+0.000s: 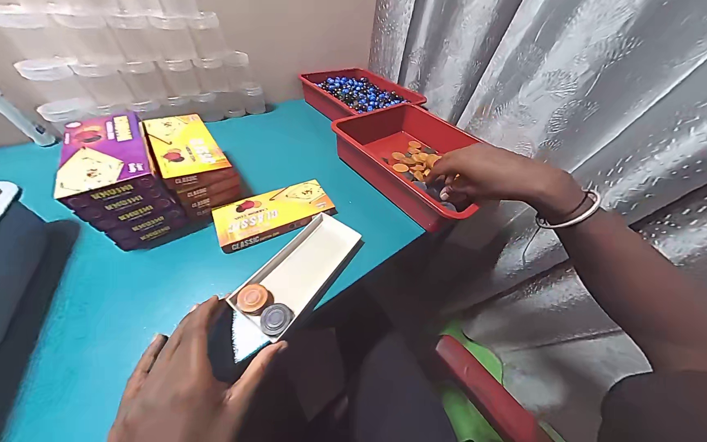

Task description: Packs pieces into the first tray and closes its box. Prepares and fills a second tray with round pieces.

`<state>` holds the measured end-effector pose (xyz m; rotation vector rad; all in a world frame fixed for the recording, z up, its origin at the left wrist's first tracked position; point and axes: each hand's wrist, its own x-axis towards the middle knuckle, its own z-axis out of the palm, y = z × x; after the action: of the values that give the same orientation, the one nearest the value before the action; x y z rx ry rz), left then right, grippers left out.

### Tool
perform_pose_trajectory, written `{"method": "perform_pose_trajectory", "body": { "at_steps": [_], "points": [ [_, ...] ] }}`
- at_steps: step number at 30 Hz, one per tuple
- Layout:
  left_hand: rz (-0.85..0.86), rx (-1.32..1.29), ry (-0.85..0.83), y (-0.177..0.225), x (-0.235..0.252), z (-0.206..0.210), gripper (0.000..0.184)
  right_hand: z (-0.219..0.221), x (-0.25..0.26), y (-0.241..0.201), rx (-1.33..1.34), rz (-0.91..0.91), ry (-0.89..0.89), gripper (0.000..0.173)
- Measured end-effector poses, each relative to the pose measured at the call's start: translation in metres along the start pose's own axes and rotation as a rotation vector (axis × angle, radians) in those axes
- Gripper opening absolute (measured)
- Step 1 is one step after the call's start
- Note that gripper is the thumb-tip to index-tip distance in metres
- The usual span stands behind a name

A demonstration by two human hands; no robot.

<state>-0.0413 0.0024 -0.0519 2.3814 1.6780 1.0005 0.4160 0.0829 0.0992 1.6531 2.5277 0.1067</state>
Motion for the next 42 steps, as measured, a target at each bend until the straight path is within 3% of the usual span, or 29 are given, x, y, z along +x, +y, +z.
{"method": "perform_pose_trajectory", "body": {
  "at_steps": [2, 7, 13, 22, 24, 27, 30, 34, 38, 42],
  "points": [
    [0.003, -0.005, -0.014, 0.0, 0.0, 0.0, 0.098, -0.003, -0.002, -0.003, -0.025, 0.055, -0.001, 0.02],
    [0.012, -0.005, -0.005, -0.003, 0.001, 0.0, 0.099, -0.019, 0.004, -0.007, 0.151, 0.039, 0.262, 0.012],
    [-0.001, 0.026, 0.023, 0.0, 0.0, 0.001, 0.098, -0.009, 0.028, -0.014, 0.099, -0.11, 0.031, 0.022],
    [-0.023, 0.078, 0.133, 0.005, -0.001, 0.008, 0.094, -0.012, 0.025, -0.025, 0.172, 0.102, -0.011, 0.016],
    [-0.025, 0.08, 0.141, 0.006, -0.001, 0.008, 0.093, -0.014, 0.022, -0.04, 0.18, 0.262, 0.077, 0.02],
    [-0.04, 0.081, 0.152, 0.006, -0.002, 0.009, 0.092, -0.017, 0.019, -0.084, 0.106, 0.359, 0.46, 0.03],
    [-0.037, 0.073, 0.158, 0.007, -0.002, 0.009, 0.091, -0.013, 0.025, -0.136, 0.209, 0.168, 0.599, 0.031],
    [-0.045, 0.086, 0.16, 0.008, -0.002, 0.008, 0.09, 0.013, 0.056, -0.188, 0.436, -0.26, 0.382, 0.026],
    [-0.045, 0.084, 0.171, 0.01, -0.002, 0.009, 0.088, 0.028, 0.072, -0.213, 0.502, -0.368, 0.17, 0.028],
    [-0.057, 0.09, 0.17, 0.01, -0.002, 0.009, 0.089, 0.033, 0.078, -0.209, 0.555, -0.449, 0.087, 0.022]
  ]
}}
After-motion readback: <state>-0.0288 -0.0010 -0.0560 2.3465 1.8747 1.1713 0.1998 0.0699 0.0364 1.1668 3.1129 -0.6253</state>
